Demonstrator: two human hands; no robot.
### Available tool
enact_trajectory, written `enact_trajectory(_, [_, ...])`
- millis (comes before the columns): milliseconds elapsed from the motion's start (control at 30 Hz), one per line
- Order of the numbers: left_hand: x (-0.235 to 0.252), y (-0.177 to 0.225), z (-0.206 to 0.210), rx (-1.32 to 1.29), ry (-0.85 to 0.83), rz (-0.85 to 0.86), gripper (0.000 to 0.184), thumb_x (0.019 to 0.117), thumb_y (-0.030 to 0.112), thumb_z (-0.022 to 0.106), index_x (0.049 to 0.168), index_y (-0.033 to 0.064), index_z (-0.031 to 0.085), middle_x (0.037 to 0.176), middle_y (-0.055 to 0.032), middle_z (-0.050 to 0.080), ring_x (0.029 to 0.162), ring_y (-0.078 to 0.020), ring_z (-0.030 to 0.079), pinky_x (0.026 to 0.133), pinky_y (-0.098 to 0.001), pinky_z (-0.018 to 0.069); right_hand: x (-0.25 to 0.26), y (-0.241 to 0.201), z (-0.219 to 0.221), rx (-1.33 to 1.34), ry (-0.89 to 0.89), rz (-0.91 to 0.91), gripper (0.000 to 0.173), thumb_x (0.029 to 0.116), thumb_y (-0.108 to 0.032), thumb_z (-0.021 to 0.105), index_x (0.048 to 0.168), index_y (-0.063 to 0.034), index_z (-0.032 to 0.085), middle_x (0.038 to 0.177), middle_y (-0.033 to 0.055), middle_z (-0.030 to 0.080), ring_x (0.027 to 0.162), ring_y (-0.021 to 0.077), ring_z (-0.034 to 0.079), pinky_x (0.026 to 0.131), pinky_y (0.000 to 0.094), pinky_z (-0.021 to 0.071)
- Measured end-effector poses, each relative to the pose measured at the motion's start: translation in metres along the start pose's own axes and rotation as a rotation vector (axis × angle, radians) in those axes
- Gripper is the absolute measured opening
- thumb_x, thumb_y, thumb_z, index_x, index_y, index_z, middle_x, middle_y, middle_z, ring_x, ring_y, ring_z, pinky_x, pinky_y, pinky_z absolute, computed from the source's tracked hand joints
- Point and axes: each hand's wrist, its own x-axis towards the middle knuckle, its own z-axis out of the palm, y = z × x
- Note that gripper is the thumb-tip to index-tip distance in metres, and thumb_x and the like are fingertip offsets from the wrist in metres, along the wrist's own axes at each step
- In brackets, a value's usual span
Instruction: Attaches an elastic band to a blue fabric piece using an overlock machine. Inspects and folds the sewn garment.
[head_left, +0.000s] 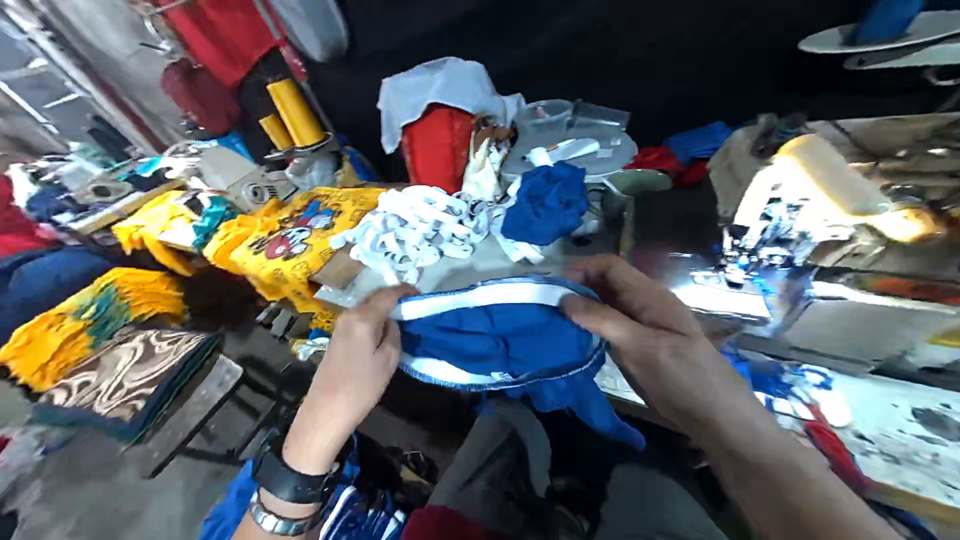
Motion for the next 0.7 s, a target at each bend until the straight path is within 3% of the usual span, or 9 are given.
enact_trajectory(67, [-0.032,-0.014,-0.012,-0.34,-0.22,-0.276,0.024,0.0974,0.002,0.052,0.11,0.0077,0.072,0.087,-0.0003,0.071,0.075,-0.0076,0.065,0.067,-0.0303,0.0547,0.009,0.001,0.024,-0.023,-0.135,-0.064,0.036,0.0893,-0.009,0.069,0.123,-0.0142,0.059,0.093,-0.0069,0.066,0.077,-0.0001,0.063,0.065,0.0176,0.0557])
enact_trajectory(133, [-0.064,-0.02,-0.014,-0.921,-0.38,-0.495,0.025,0.0897,0.004,0.054,0.107,0.0137,0.07,0.085,0.0071,0.072,0.073,0.0002,0.066,0.066,-0.0194,0.0568,0.001,0.012,0.051,-0.086,-0.255,-0.087,0.046,0.0833,-0.002,0.072,0.127,-0.0104,0.061,0.1,-0.0021,0.068,0.085,0.0044,0.066,0.072,0.024,0.0588])
enact_trajectory(267, [-0.104,-0.029,-0.011,-1.543,-0.124,-0.504,0.021,0.0859,0.008,0.075,0.105,0.0158,0.077,0.097,-0.0038,0.077,0.085,-0.0095,0.074,0.077,-0.0259,0.062,-0.034,0.055,0.081,-0.687,-0.373,-0.082,0.048,0.0822,0.003,0.075,0.128,-0.0077,0.067,0.111,0.017,0.071,0.101,0.0356,0.07,0.088,0.0565,0.0568])
enact_trajectory(333, [-0.111,-0.03,-0.01,-1.498,-0.004,-0.469,0.025,0.085,0.006,0.076,0.108,0.0159,0.075,0.099,-0.0048,0.076,0.086,-0.0094,0.073,0.079,-0.0261,0.0611,-0.049,0.074,0.084,-0.718,-0.456,0.099,0.026,0.0913,-0.006,0.071,0.117,-0.0016,0.073,0.107,0.0222,0.07,0.102,0.0404,0.069,0.089,0.0603,0.0547])
enact_trajectory(400, [-0.114,-0.032,0.0,-1.345,-0.029,-0.457,0.031,0.0853,0.001,0.073,0.113,0.014,0.071,0.1,-0.0041,0.075,0.09,-0.0095,0.072,0.081,-0.0271,0.0603,-0.054,0.079,0.082,-0.419,-0.478,0.37,0.023,0.0989,-0.018,0.065,0.111,0.0004,0.072,0.102,0.0138,0.069,0.099,0.0245,0.067,0.09,0.045,0.0545])
enact_trajectory(467, [-0.118,-0.039,0.017,-1.011,-0.16,-0.467,0.039,0.0827,-0.002,0.073,0.119,0.0077,0.063,0.098,-0.0032,0.074,0.09,-0.0103,0.071,0.08,-0.0291,0.061,-0.056,0.067,0.084,0.012,-0.339,0.558,0.014,0.0957,-0.012,0.063,0.105,-0.0065,0.072,0.093,-0.0002,0.073,0.087,0.0067,0.07,0.083,0.0277,0.0595])
enact_trajectory(533, [-0.127,-0.054,0.035,-0.607,-0.382,-0.454,0.047,0.079,0.004,0.078,0.121,0.0037,0.058,0.103,-0.0064,0.07,0.093,-0.0145,0.07,0.082,-0.0351,0.06,-0.057,0.053,0.083,0.238,-0.229,0.529,0.025,0.0872,-0.005,0.056,0.1,-0.0146,0.075,0.088,-0.0067,0.073,0.08,0.0007,0.068,0.074,0.0224,0.0586])
enact_trajectory(600, [-0.141,-0.072,0.05,-0.36,-0.609,-0.464,0.045,0.0832,0.009,0.076,0.126,0.0002,0.063,0.125,-0.0212,0.062,0.111,-0.0339,0.064,0.094,-0.0546,0.054,-0.058,0.048,0.082,0.326,-0.154,0.489,0.033,0.0865,-0.003,0.052,0.098,-0.0205,0.077,0.086,-0.0088,0.074,0.075,-0.0031,0.067,0.067,0.0166,0.0568])
enact_trajectory(700, [-0.161,-0.082,0.051,-0.627,-0.652,-0.681,0.023,0.0947,0.016,0.062,0.111,0.0045,0.073,0.115,-0.0079,0.069,0.108,-0.0177,0.065,0.096,-0.0407,0.0531,-0.064,0.067,0.084,0.209,-0.143,0.465,0.032,0.0834,-0.002,0.055,0.103,-0.0183,0.074,0.09,-0.0068,0.074,0.079,0.0,0.068,0.07,0.0195,0.0578])
